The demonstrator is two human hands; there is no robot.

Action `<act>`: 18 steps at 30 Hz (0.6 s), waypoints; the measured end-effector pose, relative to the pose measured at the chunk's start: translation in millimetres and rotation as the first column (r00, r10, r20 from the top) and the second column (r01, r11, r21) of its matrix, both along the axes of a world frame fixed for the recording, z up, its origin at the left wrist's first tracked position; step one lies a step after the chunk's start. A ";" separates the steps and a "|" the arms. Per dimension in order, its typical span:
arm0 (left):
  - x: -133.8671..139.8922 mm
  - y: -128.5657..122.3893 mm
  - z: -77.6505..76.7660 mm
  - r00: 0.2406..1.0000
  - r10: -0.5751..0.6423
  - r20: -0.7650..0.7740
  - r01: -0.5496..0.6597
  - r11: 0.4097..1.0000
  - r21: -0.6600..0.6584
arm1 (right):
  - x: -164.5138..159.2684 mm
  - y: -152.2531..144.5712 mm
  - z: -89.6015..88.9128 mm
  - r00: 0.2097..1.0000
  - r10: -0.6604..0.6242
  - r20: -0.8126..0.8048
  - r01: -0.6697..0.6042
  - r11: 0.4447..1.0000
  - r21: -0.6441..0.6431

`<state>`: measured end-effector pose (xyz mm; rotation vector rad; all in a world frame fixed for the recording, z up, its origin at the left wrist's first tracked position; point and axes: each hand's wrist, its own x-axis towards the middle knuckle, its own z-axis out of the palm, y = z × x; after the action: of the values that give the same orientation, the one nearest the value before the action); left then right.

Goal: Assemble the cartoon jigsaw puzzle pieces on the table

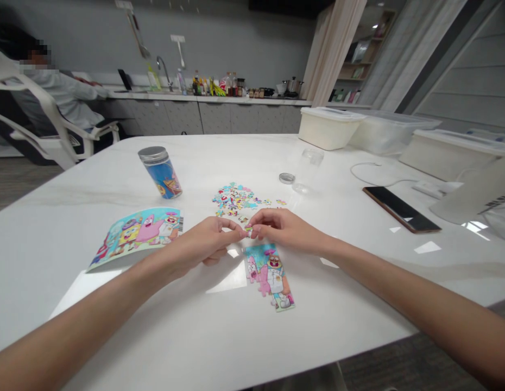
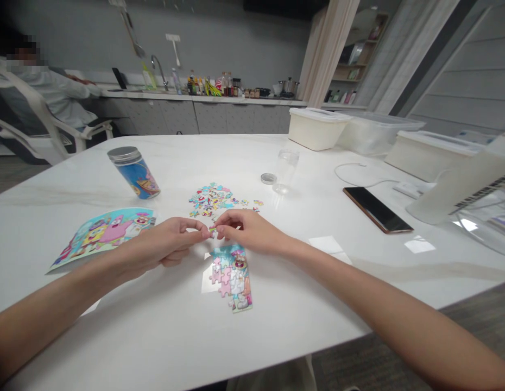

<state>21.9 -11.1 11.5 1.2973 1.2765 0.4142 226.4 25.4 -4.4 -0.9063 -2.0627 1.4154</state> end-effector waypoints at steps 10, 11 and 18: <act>5.4 -10.0 10.0 0.965 -0.206 -0.163 0.225 0.969 0.106 | 7.0 -5.2 11.3 0.980 0.193 0.048 -0.182 0.967 -0.178; 4.7 -11.8 11.6 0.944 -0.248 -0.219 0.283 0.947 0.150 | 7.7 -6.2 12.4 0.964 0.253 0.078 -0.233 0.951 -0.201; 4.1 -29.4 20.4 0.775 -0.420 -0.472 0.629 0.587 0.510 | 9.3 -15.0 20.8 0.900 0.386 0.203 -0.331 0.908 -0.258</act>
<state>26.0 -40.5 31.8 2.3490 0.9152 0.2168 235.6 10.3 16.4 -0.8516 -2.3934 1.8335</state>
